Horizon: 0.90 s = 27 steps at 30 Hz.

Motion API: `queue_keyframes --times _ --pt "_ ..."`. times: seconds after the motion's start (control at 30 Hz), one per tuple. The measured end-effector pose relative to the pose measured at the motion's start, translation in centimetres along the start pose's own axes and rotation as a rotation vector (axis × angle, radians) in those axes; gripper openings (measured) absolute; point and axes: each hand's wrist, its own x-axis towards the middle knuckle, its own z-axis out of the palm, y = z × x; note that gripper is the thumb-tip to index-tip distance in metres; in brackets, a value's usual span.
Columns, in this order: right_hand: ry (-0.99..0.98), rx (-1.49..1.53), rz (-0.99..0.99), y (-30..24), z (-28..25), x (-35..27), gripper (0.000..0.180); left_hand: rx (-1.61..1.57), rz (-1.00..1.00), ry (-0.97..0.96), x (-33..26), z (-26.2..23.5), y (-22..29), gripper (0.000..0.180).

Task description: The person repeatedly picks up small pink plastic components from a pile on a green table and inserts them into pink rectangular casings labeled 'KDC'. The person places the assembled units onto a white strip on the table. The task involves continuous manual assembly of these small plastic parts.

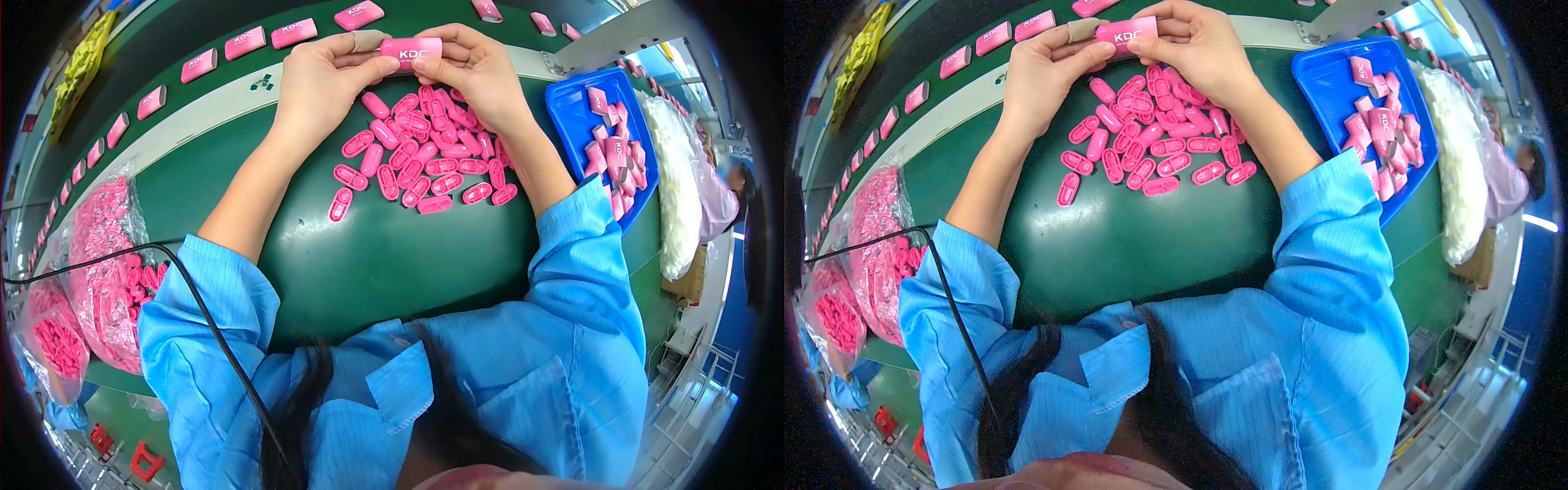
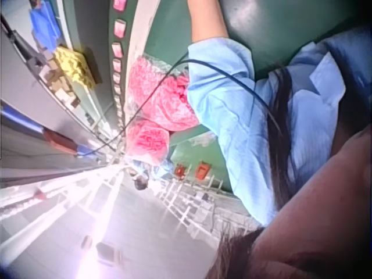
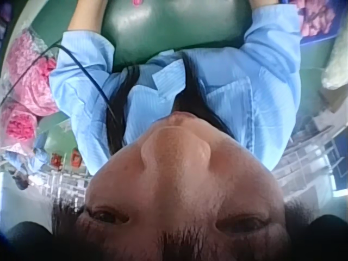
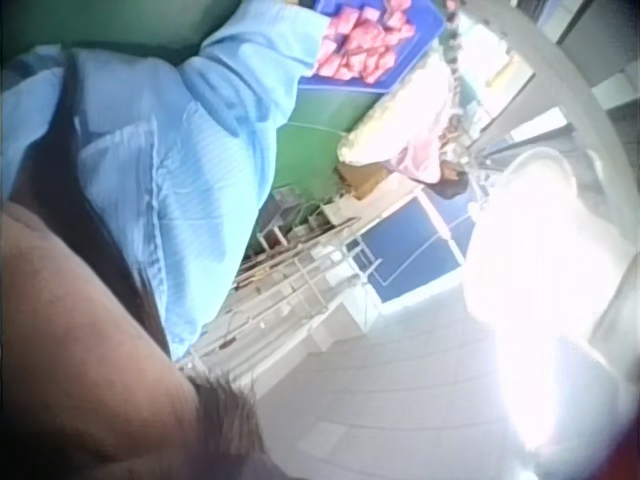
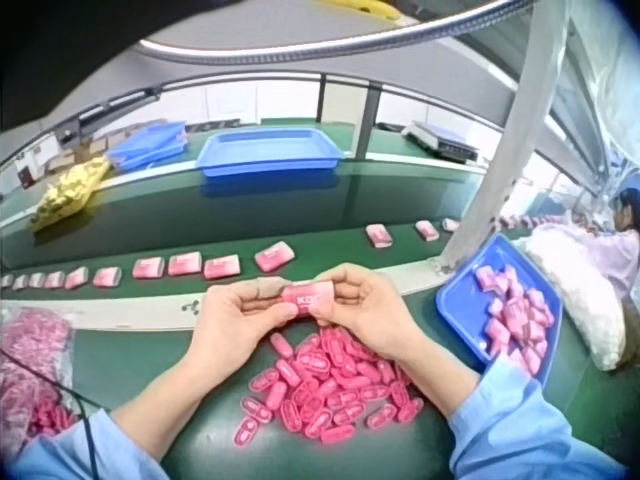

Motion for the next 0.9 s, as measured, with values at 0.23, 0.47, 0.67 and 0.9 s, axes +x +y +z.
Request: queue_keyframes --times 0.23,0.47,0.67,0.9 --pt "0.017 -0.032 -0.011 -0.9 0.3 -0.5 0.028 0.045 0.075 0.093 -0.6 0.9 -0.7 0.040" --pt "0.137 -0.203 -0.141 -0.9 1.7 -0.7 0.029 0.660 0.386 0.173 -1.6 1.9 1.0 0.037" --pt "0.061 -0.371 0.006 0.7 -1.4 5.8 0.029 0.940 0.407 0.215 -0.9 -0.4 1.9 0.037" --pt "0.368 -1.202 -0.496 3.1 -8.3 11.4 0.024 0.929 0.166 -0.142 -1.3 0.0 2.1 0.022"
